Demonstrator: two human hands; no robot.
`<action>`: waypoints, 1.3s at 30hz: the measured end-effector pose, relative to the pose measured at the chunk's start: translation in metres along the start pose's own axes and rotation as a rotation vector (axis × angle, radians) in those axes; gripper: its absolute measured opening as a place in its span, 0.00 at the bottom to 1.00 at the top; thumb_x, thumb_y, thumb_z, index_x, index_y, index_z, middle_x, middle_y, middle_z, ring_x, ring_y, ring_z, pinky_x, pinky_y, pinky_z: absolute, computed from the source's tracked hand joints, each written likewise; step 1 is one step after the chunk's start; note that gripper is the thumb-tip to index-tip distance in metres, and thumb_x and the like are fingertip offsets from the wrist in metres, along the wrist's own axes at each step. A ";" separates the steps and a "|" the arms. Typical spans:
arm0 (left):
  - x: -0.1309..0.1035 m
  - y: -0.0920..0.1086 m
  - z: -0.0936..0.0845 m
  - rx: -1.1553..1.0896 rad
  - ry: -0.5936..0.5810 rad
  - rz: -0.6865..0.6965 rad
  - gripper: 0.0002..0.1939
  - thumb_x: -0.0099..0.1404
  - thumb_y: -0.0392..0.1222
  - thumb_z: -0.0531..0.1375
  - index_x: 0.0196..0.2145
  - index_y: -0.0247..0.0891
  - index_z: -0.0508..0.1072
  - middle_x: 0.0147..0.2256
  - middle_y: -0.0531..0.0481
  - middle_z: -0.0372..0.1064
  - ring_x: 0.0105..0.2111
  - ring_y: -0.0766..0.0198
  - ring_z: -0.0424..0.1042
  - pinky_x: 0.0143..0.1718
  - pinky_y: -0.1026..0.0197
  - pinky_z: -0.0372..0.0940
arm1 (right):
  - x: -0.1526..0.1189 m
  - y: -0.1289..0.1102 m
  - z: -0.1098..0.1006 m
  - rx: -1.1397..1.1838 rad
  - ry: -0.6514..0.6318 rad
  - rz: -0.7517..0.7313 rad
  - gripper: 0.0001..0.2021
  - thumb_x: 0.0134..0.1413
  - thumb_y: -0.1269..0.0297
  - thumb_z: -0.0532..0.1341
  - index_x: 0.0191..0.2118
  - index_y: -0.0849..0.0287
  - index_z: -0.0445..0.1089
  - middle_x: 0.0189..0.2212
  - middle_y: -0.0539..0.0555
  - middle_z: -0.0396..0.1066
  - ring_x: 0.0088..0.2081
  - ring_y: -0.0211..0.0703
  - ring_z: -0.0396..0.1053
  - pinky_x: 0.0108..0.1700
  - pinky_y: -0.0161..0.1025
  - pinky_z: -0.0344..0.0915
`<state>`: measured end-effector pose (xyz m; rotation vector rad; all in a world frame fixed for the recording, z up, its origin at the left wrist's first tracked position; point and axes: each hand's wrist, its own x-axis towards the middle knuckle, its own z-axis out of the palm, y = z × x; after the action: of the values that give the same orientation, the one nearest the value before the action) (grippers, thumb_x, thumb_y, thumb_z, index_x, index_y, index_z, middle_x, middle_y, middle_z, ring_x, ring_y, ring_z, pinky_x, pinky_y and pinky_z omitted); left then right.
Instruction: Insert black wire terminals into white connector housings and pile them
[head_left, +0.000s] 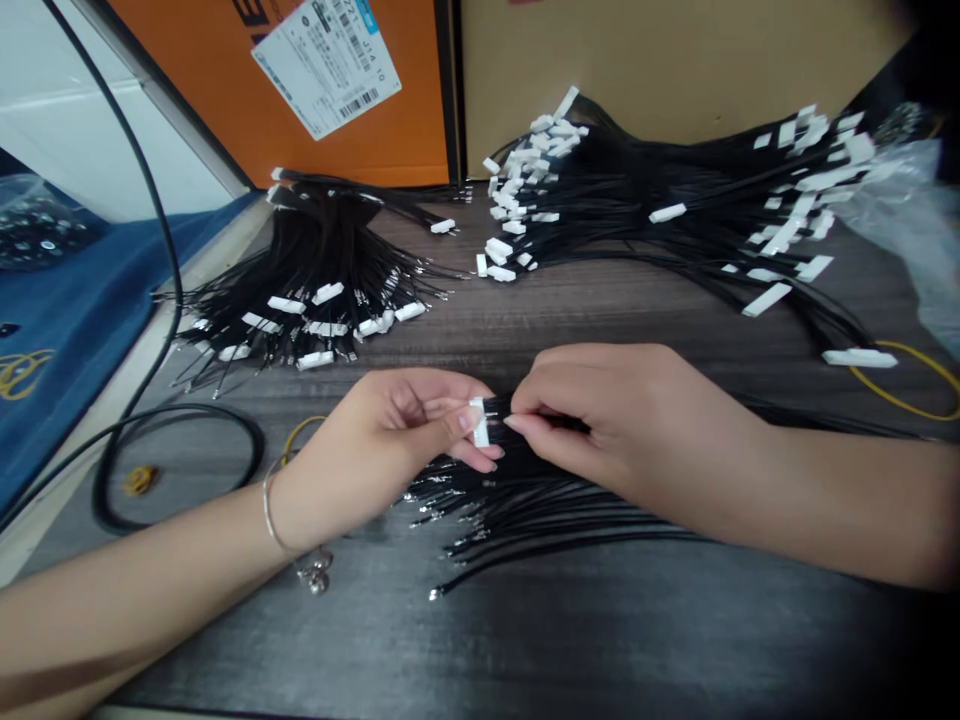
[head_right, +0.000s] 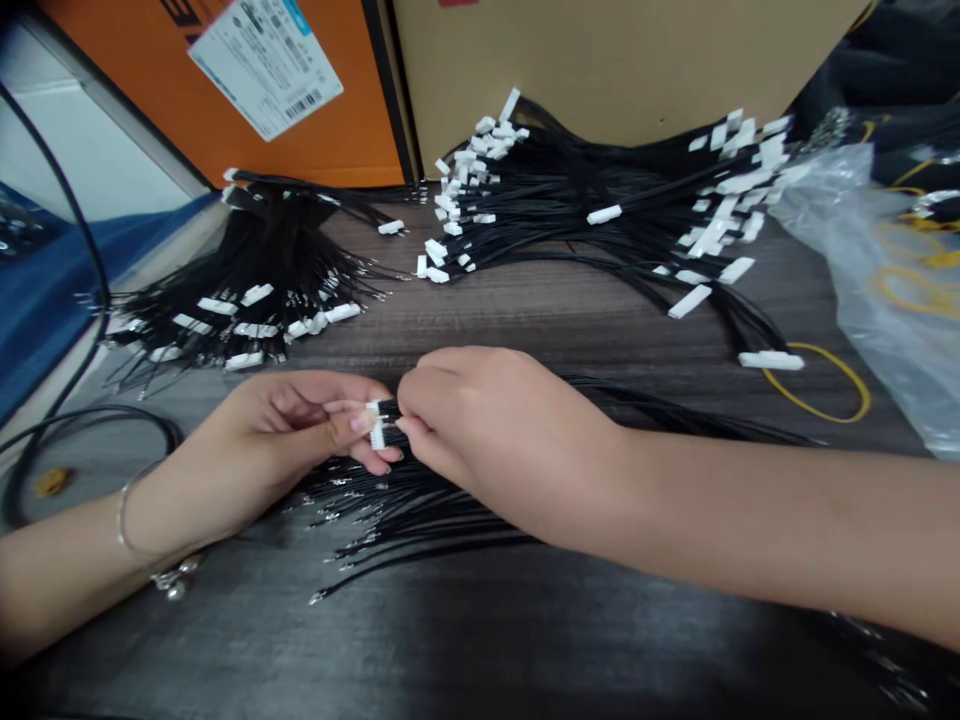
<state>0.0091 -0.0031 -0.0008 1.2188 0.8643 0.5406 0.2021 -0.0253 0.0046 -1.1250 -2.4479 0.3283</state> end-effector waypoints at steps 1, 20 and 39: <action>0.000 0.000 0.000 0.002 0.002 -0.006 0.05 0.61 0.33 0.59 0.34 0.28 0.73 0.28 0.47 0.74 0.27 0.69 0.73 0.32 0.70 0.71 | 0.000 0.001 0.000 0.003 -0.008 -0.013 0.10 0.56 0.71 0.54 0.27 0.64 0.69 0.23 0.50 0.65 0.27 0.33 0.61 0.29 0.33 0.55; 0.001 0.001 -0.002 -0.081 0.042 -0.069 0.06 0.60 0.34 0.60 0.35 0.29 0.73 0.30 0.46 0.75 0.30 0.65 0.75 0.35 0.66 0.71 | -0.002 0.001 -0.013 0.029 0.031 0.033 0.03 0.53 0.73 0.58 0.34 0.60 0.64 0.27 0.45 0.66 0.26 0.28 0.61 0.28 0.28 0.54; 0.002 0.002 -0.003 -0.168 0.056 -0.076 0.07 0.58 0.34 0.62 0.35 0.29 0.74 0.29 0.47 0.74 0.29 0.66 0.74 0.35 0.65 0.71 | -0.010 -0.014 -0.014 -0.116 -0.100 -0.051 0.07 0.58 0.65 0.53 0.34 0.59 0.68 0.31 0.52 0.65 0.30 0.37 0.62 0.33 0.36 0.60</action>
<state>0.0081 0.0004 0.0002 1.0186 0.8909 0.5760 0.2056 -0.0413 0.0195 -1.1162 -2.6082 0.2352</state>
